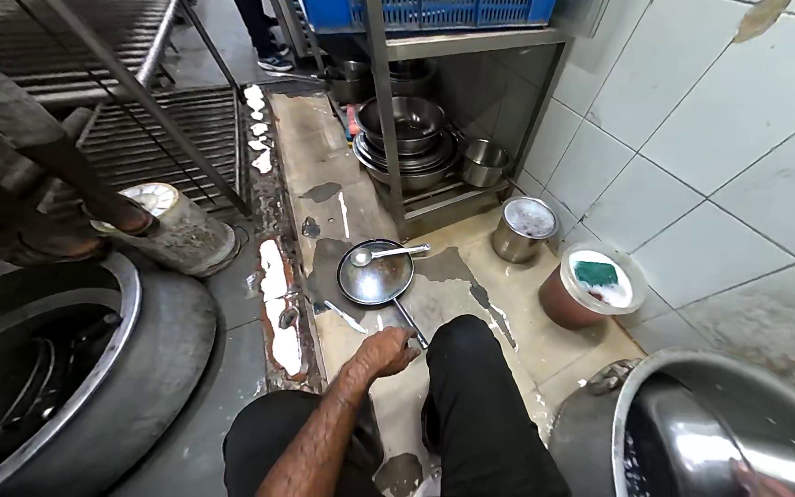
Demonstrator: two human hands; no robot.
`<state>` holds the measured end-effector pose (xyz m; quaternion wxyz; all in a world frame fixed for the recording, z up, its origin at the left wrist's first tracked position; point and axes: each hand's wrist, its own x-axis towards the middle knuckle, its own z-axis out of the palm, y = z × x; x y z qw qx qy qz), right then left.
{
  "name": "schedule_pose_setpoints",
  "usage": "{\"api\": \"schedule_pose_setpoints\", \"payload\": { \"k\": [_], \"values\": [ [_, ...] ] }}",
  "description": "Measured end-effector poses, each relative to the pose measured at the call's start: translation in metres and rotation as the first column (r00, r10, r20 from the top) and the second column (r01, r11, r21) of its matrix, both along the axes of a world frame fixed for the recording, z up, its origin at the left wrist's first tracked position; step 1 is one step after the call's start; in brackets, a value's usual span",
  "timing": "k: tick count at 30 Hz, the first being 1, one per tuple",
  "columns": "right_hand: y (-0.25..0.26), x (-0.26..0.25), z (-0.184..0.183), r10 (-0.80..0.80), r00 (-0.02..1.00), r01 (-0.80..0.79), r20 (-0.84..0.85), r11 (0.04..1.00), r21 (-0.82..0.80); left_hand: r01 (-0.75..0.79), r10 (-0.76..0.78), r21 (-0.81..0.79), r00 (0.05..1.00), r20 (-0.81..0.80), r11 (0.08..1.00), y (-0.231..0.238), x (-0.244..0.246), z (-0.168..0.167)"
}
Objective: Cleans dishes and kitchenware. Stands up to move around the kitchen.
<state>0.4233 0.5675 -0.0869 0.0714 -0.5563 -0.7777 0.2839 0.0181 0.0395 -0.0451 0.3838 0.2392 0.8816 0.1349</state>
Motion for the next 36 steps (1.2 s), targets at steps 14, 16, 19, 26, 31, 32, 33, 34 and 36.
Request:
{"api": "schedule_pose_setpoints", "payload": {
  "k": [14,16,19,26,31,32,33,34,36],
  "values": [
    [-0.050,-0.034,0.127,-0.517,0.151,0.371,-0.843,0.820,-0.437,-0.009,0.010,0.030,0.999,-0.036,1.000,-0.006,-0.004,0.000],
    [-0.055,-0.058,0.140,-0.456,0.162,0.207,-0.875,0.883,-0.422,0.001,0.001,0.036,0.999,-0.037,0.999,-0.005,-0.005,-0.002],
    [-0.071,-0.112,0.154,-0.338,0.346,0.126,-0.875,0.941,-0.313,-0.001,0.003,0.047,0.999,-0.046,0.999,-0.009,-0.007,-0.004],
    [-0.144,-0.218,0.167,0.144,0.806,-0.230,-0.574,0.970,-0.081,-0.203,0.186,0.396,0.979,0.080,0.895,-0.012,-0.011,-0.003],
    [-0.173,-0.266,0.132,0.785,0.589,-0.773,-0.195,0.617,0.151,-0.590,0.364,0.619,0.807,0.465,0.518,0.002,0.000,0.020],
    [-0.179,-0.274,0.129,0.867,0.483,-0.843,-0.118,0.498,0.203,-0.633,0.365,0.638,0.774,0.517,0.439,0.005,0.001,0.022],
    [-0.186,-0.283,0.127,0.923,0.381,-0.890,-0.044,0.379,0.253,-0.665,0.356,0.655,0.747,0.562,0.360,0.007,0.000,0.023],
    [-0.193,-0.293,0.124,0.958,0.285,-0.913,0.015,0.266,0.310,-0.689,0.336,0.668,0.723,0.604,0.282,0.009,-0.001,0.024],
    [-0.206,-0.312,0.120,0.984,0.119,-0.926,0.130,0.064,0.371,-0.729,0.257,0.673,0.678,0.688,0.122,0.011,-0.004,0.027]
  ]
}}
